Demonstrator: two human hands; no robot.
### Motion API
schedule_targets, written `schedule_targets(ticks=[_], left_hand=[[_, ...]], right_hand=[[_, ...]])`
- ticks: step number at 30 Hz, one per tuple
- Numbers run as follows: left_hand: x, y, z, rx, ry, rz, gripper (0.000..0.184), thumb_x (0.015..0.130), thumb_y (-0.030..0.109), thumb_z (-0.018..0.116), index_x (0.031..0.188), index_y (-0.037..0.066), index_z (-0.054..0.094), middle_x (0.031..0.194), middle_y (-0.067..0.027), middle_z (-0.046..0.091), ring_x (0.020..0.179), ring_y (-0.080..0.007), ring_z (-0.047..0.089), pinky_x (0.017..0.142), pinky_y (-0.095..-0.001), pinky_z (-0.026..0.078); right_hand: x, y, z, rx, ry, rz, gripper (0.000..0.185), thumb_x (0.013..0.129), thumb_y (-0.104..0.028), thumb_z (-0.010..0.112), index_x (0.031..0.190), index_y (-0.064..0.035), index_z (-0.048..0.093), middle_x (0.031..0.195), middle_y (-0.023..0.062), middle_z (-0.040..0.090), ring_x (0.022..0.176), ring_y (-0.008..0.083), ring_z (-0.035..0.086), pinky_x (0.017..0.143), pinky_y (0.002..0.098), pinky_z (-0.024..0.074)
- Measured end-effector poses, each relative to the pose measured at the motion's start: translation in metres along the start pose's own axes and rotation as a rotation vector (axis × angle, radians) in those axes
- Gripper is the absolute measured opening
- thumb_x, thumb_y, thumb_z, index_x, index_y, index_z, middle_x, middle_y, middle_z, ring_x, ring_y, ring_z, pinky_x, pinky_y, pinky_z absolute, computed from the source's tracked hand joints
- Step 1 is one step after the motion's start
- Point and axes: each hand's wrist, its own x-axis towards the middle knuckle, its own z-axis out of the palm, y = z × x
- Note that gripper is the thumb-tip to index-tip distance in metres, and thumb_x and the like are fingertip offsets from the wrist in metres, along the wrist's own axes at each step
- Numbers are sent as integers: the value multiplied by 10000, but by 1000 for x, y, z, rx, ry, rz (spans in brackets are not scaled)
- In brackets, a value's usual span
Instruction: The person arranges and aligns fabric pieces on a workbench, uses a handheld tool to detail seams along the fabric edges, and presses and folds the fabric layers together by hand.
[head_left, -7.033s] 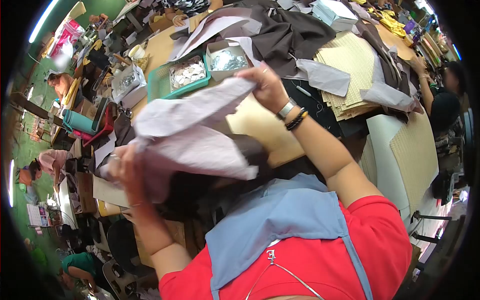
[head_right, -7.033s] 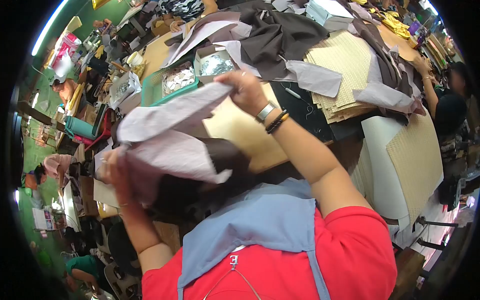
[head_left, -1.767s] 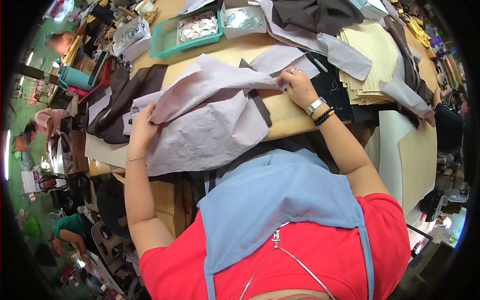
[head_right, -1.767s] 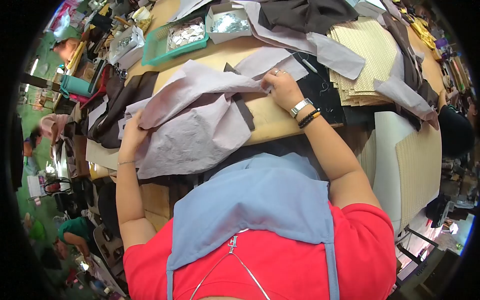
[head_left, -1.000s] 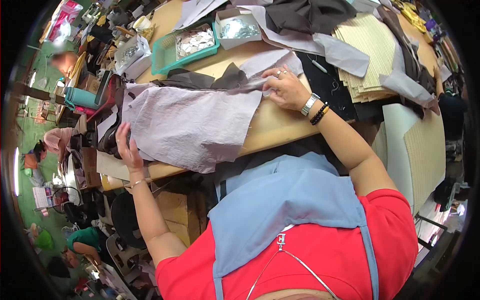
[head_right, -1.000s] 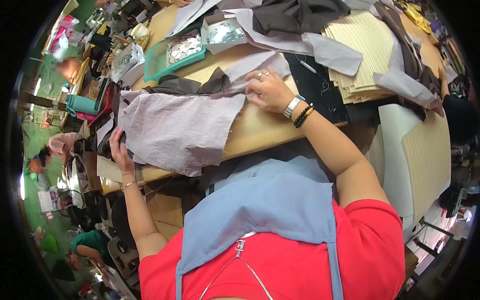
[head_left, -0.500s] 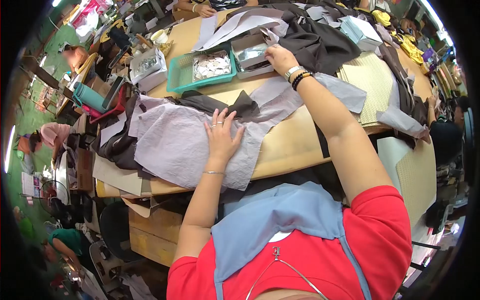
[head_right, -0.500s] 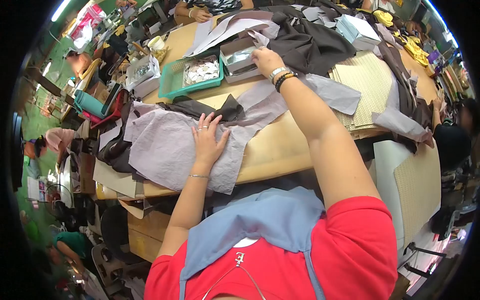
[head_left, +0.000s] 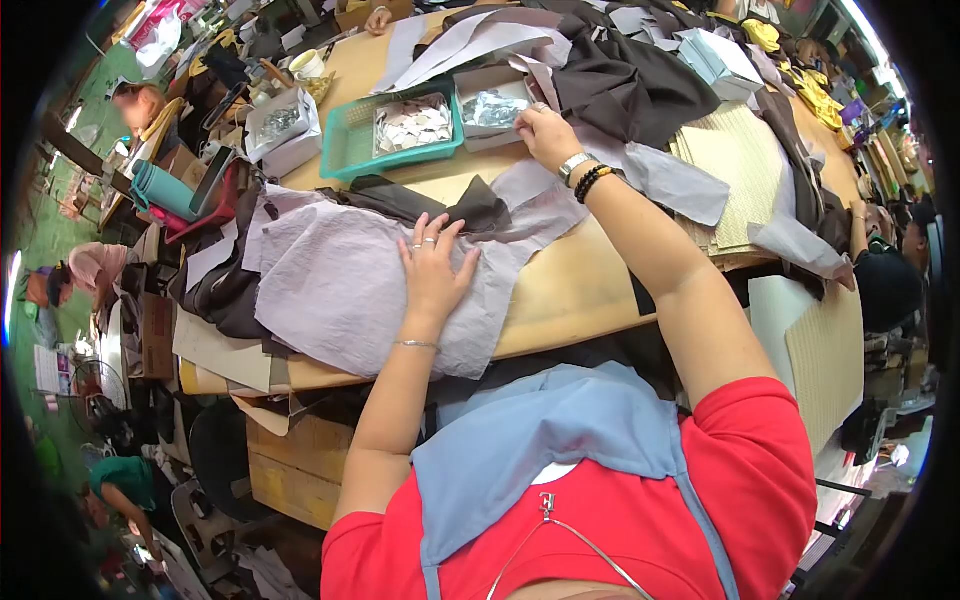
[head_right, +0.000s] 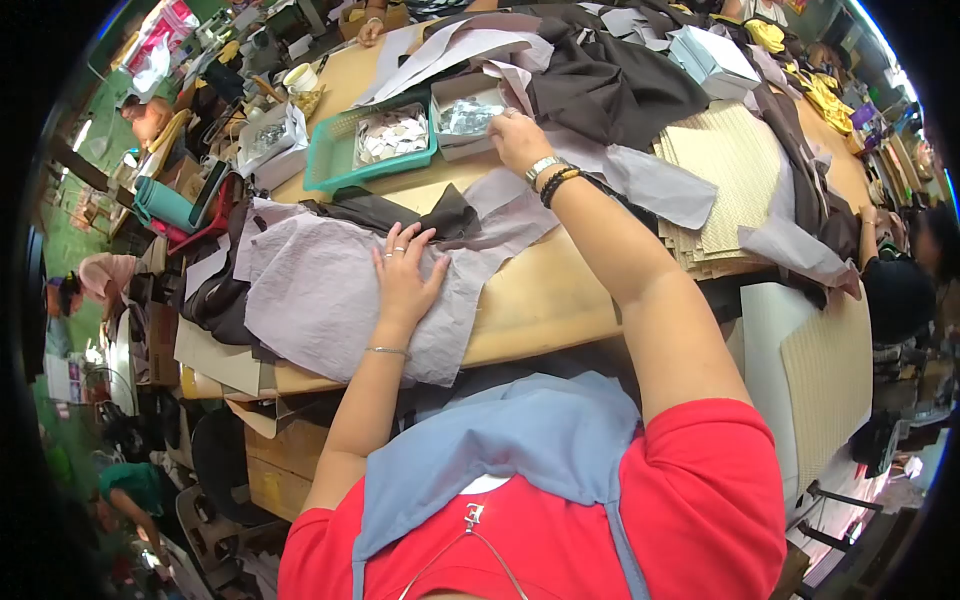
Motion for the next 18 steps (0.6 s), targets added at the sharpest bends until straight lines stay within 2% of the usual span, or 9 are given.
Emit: schedule_targets(ticks=[2,5,9,10,11,12,14,17,18], left_hand=[[-1,-2,1,3,6,4,484,851,378,682,1274,159,593,1397,-68,498,1412,-300,318,1124,-645,163],[0,-3,3,2,13,7,481,851,379,682,1273,166,592,1397,-61,499,1409,-296,325,1120,-641,169],[-1,-3,4,12,15,4,492,858,400,663,1282,161,587,1393,-73,498,1402,-296,334,1117,-652,173],[-1,-5,4,21,20,4,491,862,407,657,1283,165,586,1391,-71,499,1398,-291,339,1116,-652,172],[-4,-26,25,110,88,118,488,875,438,630,1282,173,591,1389,-65,502,1378,-273,364,1113,-654,173],[5,-58,40,130,-31,216,505,877,450,621,1296,171,580,1393,-66,502,1367,-270,379,1112,-657,173],[15,-1,-6,101,-167,-53,560,890,476,597,1350,164,531,1399,-68,502,1350,-267,405,1105,-675,175],[47,5,-14,75,-192,-87,592,902,491,582,1383,157,497,1433,-93,477,1367,-280,394,1098,-689,181],[57,4,-9,98,-125,-98,611,904,502,577,1396,152,485,1454,-117,454,1379,-292,381,1097,-690,185]], right_hand=[[-7,-8,-4,-90,75,19,241,856,-134,660,1096,-131,641,1096,142,616,929,342,642,815,434,525],[-15,-56,-32,-106,174,-100,329,840,-105,687,1161,-100,619,1087,127,625,856,321,652,745,397,539],[-39,-148,-66,523,-187,-247,308,834,-86,701,1137,-100,647,1004,87,664,790,256,645,676,345,507],[-46,-174,-82,547,-181,-409,298,837,-70,689,1131,-98,653,1000,72,671,793,235,648,684,343,501],[-53,-199,-102,568,-174,-570,289,839,-54,677,1125,-95,660,996,57,679,796,214,651,693,341,495],[-60,-224,-124,496,-167,-761,246,867,-82,635,1110,-100,667,1008,52,677,802,190,651,721,366,496],[-73,-269,-176,702,-245,-884,224,896,-179,597,1102,-139,675,1010,22,671,856,210,646,772,409,507],[-89,-293,-204,785,-237,-990,234,917,-209,581,1124,-135,663,1027,22,669,903,204,638,804,401,507],[-94,-295,-210,785,-237,-992,238,924,-209,577,1134,-128,656,1031,26,669,910,198,636,808,392,505]])
